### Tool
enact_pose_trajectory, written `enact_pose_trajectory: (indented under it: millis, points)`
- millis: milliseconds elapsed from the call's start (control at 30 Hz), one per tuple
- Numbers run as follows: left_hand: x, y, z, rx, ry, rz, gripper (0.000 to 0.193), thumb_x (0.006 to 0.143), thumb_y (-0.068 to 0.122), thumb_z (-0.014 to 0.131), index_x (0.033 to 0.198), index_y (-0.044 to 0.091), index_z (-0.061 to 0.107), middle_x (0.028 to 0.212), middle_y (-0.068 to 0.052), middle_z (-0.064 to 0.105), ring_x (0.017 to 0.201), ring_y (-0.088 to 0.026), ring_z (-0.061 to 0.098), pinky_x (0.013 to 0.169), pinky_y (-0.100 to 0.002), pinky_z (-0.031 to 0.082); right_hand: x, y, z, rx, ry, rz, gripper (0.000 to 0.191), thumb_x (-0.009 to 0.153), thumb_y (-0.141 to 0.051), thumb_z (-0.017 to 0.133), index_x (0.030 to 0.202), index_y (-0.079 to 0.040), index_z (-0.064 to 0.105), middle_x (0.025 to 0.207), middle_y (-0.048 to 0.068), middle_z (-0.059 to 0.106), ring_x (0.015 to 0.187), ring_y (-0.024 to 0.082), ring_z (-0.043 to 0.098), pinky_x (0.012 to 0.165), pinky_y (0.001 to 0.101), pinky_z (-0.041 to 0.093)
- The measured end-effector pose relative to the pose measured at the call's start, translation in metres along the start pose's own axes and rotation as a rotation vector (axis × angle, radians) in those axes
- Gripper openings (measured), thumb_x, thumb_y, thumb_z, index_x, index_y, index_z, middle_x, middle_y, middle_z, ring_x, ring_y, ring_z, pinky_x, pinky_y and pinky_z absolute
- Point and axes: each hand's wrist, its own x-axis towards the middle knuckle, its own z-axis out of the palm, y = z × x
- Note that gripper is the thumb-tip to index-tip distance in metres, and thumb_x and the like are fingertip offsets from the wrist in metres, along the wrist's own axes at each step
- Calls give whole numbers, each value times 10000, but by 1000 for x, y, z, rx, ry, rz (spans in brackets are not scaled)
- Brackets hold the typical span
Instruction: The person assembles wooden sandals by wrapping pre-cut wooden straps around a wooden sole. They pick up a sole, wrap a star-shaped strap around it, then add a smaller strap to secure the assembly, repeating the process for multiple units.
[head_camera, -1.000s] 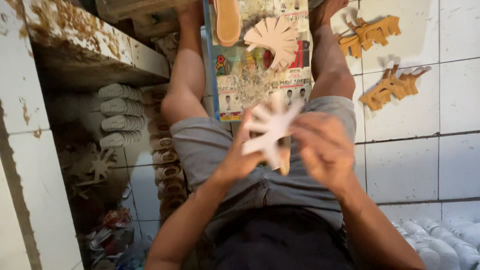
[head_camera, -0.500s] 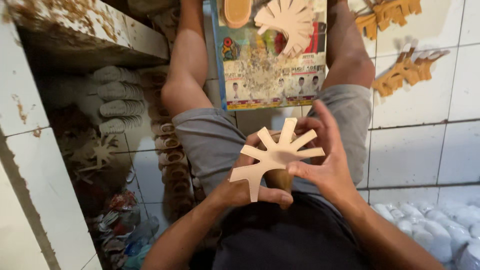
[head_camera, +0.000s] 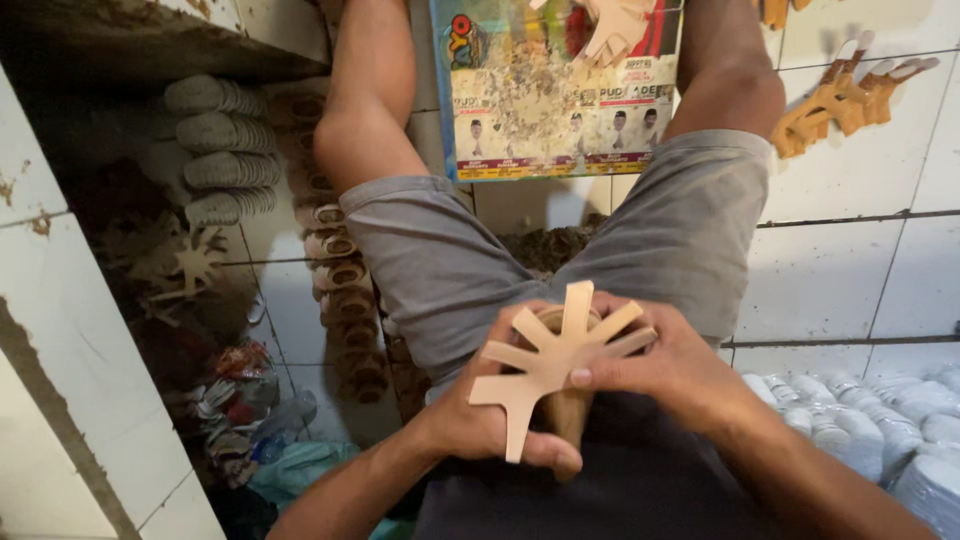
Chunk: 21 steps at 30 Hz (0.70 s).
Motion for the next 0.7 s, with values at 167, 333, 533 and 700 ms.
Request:
enact_pose_trajectory:
  millis: [167,333,533,700]
  points:
    - [-17,1,12,-128,67,-108,1135,730,291,972,1602,33,294,1545,-105,453,1489,-222,436,1278,-408,382,-6,6,9,-7,-21,35,532,717,-78,808,1233,-8,700,1093,59,777,1014,134,698,906,312,538]
    - [-30,-5,19,-96,110,-151,1164,695,279,977,1601,55,282,1524,-96,460,1474,-216,437,1261,-405,385,-9,18,14,-22,-18,16,450,738,-60,826,1166,3,702,1039,50,741,974,118,656,870,304,522]
    - [-36,-2,22,-105,137,-215,1149,681,271,973,1586,39,304,1502,-104,472,1455,-225,451,1239,-404,403,-9,28,18,14,-33,18,408,746,-55,818,1132,-23,693,1028,16,726,970,96,642,860,292,513]
    - [-41,-1,19,-33,123,-221,1179,665,264,967,1601,43,286,1522,-105,470,1472,-220,443,1244,-395,383,-9,32,15,-31,-53,3,374,755,-46,827,1101,-30,687,1016,6,707,971,85,626,856,289,508]
